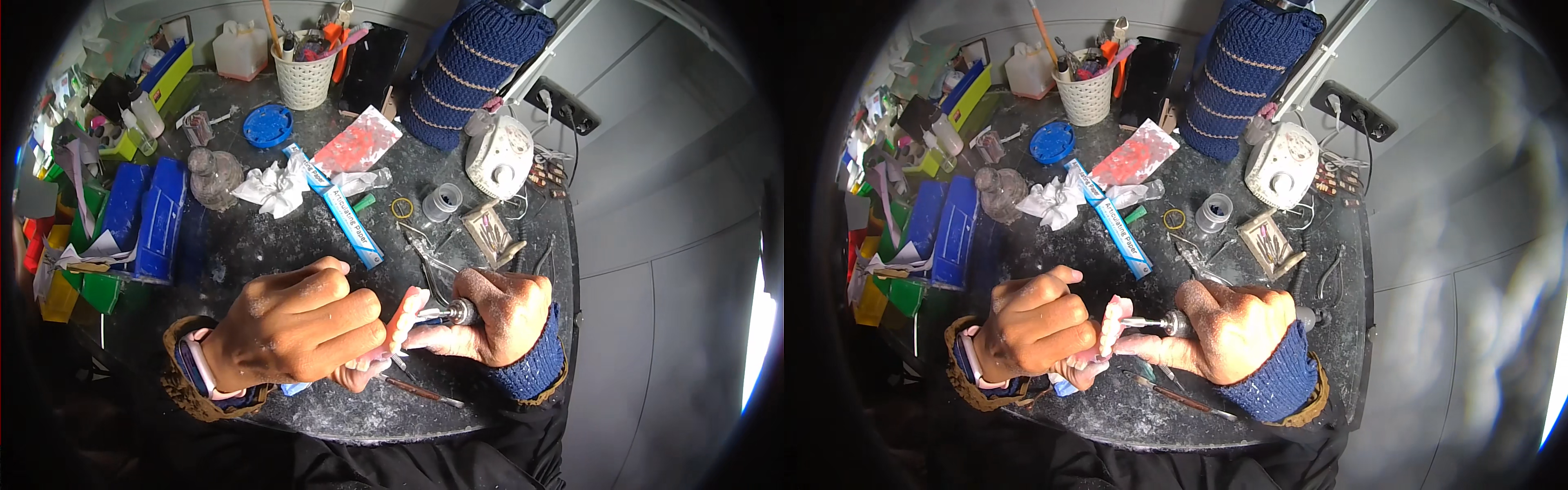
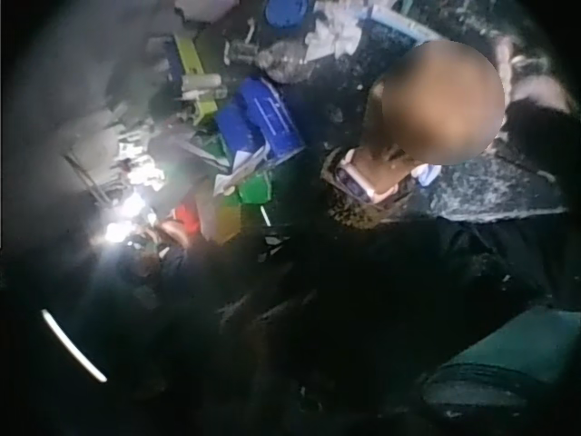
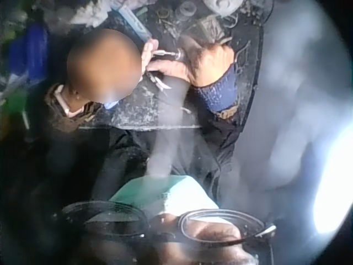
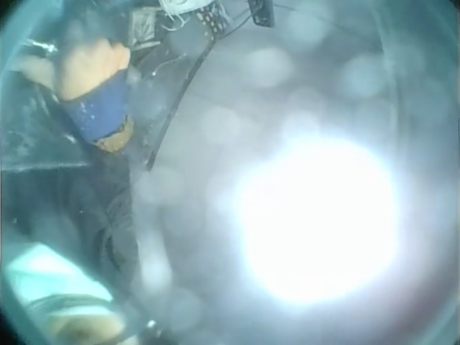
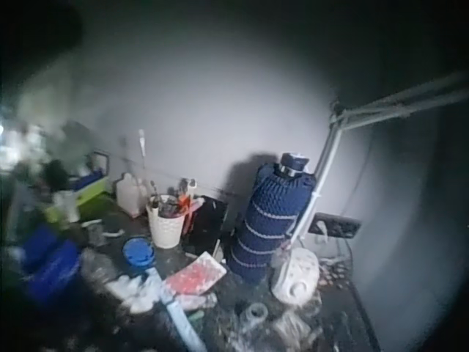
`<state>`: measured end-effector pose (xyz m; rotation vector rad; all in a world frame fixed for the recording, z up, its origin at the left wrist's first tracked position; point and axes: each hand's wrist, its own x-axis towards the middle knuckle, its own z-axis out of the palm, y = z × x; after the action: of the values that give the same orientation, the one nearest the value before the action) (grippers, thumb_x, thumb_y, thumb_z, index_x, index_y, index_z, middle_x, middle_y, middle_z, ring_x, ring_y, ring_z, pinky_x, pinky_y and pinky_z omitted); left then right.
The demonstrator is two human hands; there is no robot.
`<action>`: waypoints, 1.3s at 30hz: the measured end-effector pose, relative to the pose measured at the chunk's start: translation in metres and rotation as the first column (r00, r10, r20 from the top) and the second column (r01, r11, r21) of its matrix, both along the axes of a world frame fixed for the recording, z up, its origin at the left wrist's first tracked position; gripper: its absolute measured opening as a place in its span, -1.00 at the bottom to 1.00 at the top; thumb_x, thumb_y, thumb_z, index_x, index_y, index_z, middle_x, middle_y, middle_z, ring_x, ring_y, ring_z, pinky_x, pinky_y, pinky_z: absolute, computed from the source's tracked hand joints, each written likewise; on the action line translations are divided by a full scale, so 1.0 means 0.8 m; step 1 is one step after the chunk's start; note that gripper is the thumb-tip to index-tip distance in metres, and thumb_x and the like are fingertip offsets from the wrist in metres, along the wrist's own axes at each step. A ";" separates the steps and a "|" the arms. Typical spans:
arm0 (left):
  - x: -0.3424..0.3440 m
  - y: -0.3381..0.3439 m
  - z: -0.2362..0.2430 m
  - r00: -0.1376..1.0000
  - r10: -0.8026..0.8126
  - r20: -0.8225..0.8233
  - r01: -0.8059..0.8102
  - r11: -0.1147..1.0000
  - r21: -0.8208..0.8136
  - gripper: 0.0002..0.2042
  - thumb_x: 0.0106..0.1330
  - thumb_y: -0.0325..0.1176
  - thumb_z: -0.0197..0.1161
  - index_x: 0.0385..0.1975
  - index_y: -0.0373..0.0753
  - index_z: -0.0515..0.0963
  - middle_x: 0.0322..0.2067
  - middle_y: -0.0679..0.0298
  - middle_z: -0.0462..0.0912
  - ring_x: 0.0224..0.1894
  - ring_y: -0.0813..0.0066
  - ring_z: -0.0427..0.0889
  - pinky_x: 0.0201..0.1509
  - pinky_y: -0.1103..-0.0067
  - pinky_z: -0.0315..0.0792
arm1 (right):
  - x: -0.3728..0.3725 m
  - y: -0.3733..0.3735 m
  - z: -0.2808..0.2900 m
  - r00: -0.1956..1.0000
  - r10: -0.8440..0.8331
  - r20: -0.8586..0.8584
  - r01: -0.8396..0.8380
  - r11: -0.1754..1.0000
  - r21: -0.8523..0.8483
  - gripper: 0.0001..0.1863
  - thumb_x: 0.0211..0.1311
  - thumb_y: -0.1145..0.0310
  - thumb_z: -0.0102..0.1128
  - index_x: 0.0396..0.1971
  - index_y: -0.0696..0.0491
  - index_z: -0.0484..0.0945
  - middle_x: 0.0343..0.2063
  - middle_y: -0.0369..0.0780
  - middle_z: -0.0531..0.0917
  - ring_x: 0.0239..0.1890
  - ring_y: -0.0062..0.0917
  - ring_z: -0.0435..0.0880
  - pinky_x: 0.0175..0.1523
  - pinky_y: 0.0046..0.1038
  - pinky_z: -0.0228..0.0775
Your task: The person trims and shapes a denture using a rotary tool, picks up and turns over dental molds from a plastic container, and resumes working on the denture with the rotary tool.
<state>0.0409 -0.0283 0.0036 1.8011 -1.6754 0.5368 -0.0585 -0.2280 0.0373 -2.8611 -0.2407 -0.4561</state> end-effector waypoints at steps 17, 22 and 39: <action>-0.004 -0.001 0.000 1.000 0.024 0.002 -0.024 1.000 -0.001 -0.88 -0.12 -0.34 0.26 -0.62 -0.10 0.44 -0.55 0.44 0.32 -0.43 0.54 0.40 -0.18 0.60 0.52 | -0.004 -0.004 0.002 1.000 -0.025 -0.001 0.025 0.999 -0.029 -0.41 -0.31 -0.21 0.40 -0.69 0.04 0.41 -0.83 -0.27 0.38 -0.77 -0.38 0.48 -0.63 -0.46 0.27; -0.003 -0.003 0.000 0.999 0.032 0.019 -0.032 0.999 -0.016 -0.89 -0.11 -0.38 0.25 -0.64 -0.11 0.43 -0.56 0.45 0.31 -0.45 0.54 0.38 -0.26 0.65 0.51 | 0.004 -0.002 -0.006 0.990 0.035 0.139 -0.030 0.999 -0.037 -0.39 -0.29 -0.21 0.40 -0.83 0.00 0.30 -0.89 -0.31 0.33 -0.90 -0.48 0.36 -0.77 -0.50 0.17; -0.003 -0.008 0.001 0.999 0.008 0.043 -0.007 0.999 -0.034 -0.89 -0.11 -0.31 0.24 -0.62 -0.10 0.46 -0.57 0.45 0.29 -0.48 0.55 0.34 -0.17 0.60 0.52 | -0.010 0.002 0.012 0.998 -0.056 -0.016 0.056 0.998 -0.026 -0.40 -0.35 -0.22 0.41 -0.71 0.05 0.42 -0.85 -0.27 0.38 -0.78 -0.40 0.49 -0.65 -0.46 0.26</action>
<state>0.0387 -0.0344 0.0042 1.7842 -1.6792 0.6079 -0.0663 -0.2265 0.0469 -2.9017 -0.1646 -0.4430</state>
